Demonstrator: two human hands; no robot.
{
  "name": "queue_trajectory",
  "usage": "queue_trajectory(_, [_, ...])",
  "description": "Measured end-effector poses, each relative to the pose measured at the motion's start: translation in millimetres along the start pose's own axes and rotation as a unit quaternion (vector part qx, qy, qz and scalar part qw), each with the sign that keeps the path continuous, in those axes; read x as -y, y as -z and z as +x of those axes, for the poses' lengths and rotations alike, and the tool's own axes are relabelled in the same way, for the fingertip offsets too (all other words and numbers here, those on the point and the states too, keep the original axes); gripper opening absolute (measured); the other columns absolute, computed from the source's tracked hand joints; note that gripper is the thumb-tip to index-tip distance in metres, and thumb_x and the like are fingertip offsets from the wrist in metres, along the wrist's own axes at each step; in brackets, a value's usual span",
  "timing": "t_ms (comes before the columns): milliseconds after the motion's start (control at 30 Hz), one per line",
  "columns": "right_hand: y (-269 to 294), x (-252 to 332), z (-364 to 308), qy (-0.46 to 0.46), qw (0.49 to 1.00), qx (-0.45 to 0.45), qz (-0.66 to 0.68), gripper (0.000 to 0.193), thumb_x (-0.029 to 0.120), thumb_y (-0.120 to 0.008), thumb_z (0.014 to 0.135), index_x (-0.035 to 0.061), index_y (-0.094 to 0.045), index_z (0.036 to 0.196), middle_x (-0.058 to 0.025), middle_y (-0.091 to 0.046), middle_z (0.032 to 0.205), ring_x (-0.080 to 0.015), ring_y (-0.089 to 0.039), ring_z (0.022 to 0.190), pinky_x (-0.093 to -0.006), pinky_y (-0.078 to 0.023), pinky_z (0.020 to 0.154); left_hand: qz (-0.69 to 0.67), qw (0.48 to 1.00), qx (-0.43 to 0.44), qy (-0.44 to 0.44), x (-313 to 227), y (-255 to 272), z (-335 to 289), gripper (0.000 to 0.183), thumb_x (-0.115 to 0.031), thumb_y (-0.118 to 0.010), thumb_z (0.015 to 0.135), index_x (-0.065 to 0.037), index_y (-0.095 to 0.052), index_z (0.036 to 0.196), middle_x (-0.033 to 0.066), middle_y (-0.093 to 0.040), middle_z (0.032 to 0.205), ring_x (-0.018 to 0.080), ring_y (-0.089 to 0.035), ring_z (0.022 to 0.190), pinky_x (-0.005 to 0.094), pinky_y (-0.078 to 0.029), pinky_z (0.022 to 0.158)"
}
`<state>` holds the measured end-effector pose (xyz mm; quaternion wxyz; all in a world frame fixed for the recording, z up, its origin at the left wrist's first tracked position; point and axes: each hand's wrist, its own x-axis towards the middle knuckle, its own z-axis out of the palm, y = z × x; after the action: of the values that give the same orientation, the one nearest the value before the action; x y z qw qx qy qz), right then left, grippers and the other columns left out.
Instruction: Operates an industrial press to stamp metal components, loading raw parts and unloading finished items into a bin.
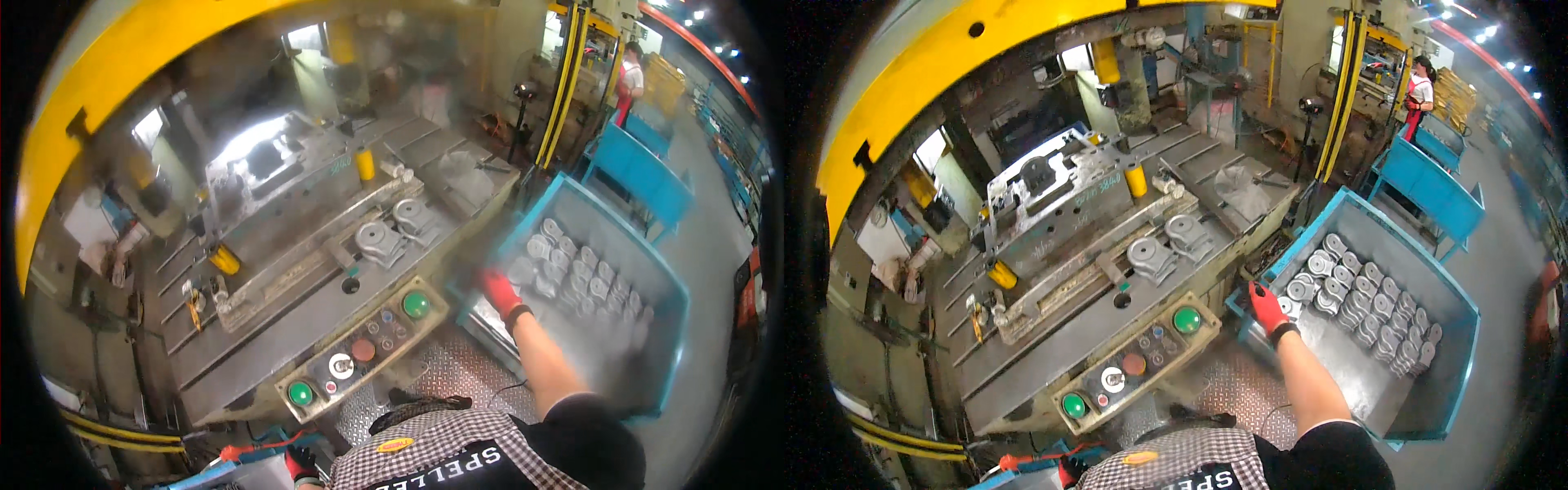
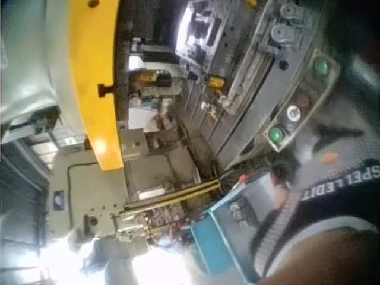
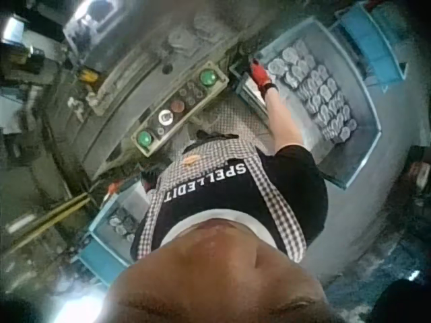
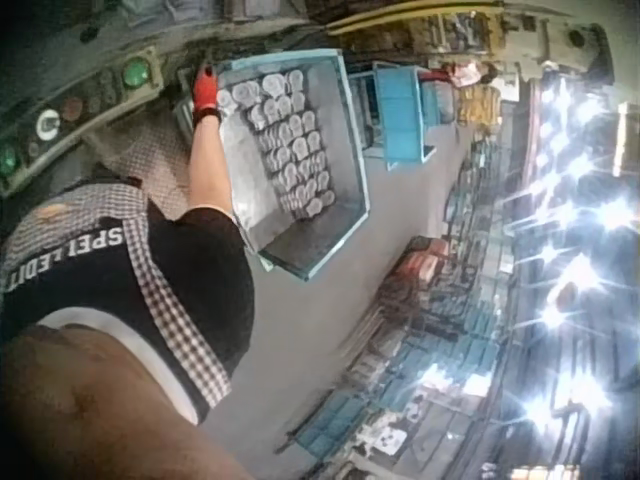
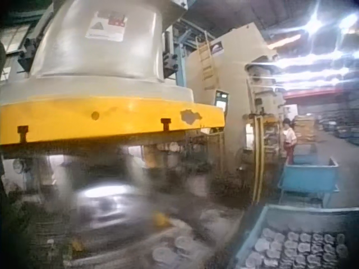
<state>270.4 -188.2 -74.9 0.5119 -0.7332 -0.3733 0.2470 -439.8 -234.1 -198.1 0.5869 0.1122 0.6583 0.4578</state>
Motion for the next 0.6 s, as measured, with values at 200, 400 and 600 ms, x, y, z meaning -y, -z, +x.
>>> queue_trajectory(200, [5.0,15.0,72.3,-0.105,0.992,-0.069,0.013,0.054,0.048,-0.046,0.089,0.004,-0.053,0.118,-0.0105,-0.059,0.108,-0.0192,-0.053,0.097,-0.0302,-0.039,0.086,-0.092,0.986,-0.071,-0.117,-96.2,-84.7,12.4,0.036,-0.033,-0.046,0.09,-0.009,-0.046,0.116,0.0112,-0.049,0.12,0.0267,-0.052,0.105,0.0404,-0.041,0.087])
queue_trajectory(400, [16.7,33.7,134.2,-0.149,0.98,-0.103,0.084,0.063,0.05,-0.045,0.088,0.0053,-0.041,0.131,-0.0124,-0.045,0.131,-0.0238,-0.044,0.116,-0.0356,-0.035,0.095,0.003,0.971,0.03,-0.236,-145.6,-126.2,9.9,0.043,-0.036,-0.038,0.094,-0.014,-0.039,0.132,0.0037,-0.042,0.135,0.0263,-0.047,0.115,0.0433,-0.038,0.091])
queue_trajectory(600, [28.0,6.7,220.4,-0.129,0.985,-0.076,0.084,0.068,0.055,-0.043,0.086,0.0059,-0.038,0.133,-0.0159,-0.038,0.137,-0.0302,-0.036,0.125,-0.0404,-0.032,0.099,-0.007,0.975,0.01,-0.224,-110.6,-157.3,-34.5,0.044,-0.034,-0.047,0.09,-0.015,-0.04,0.129,0.0097,-0.046,0.129,0.0275,-0.048,0.112,0.0425,-0.037,0.091])
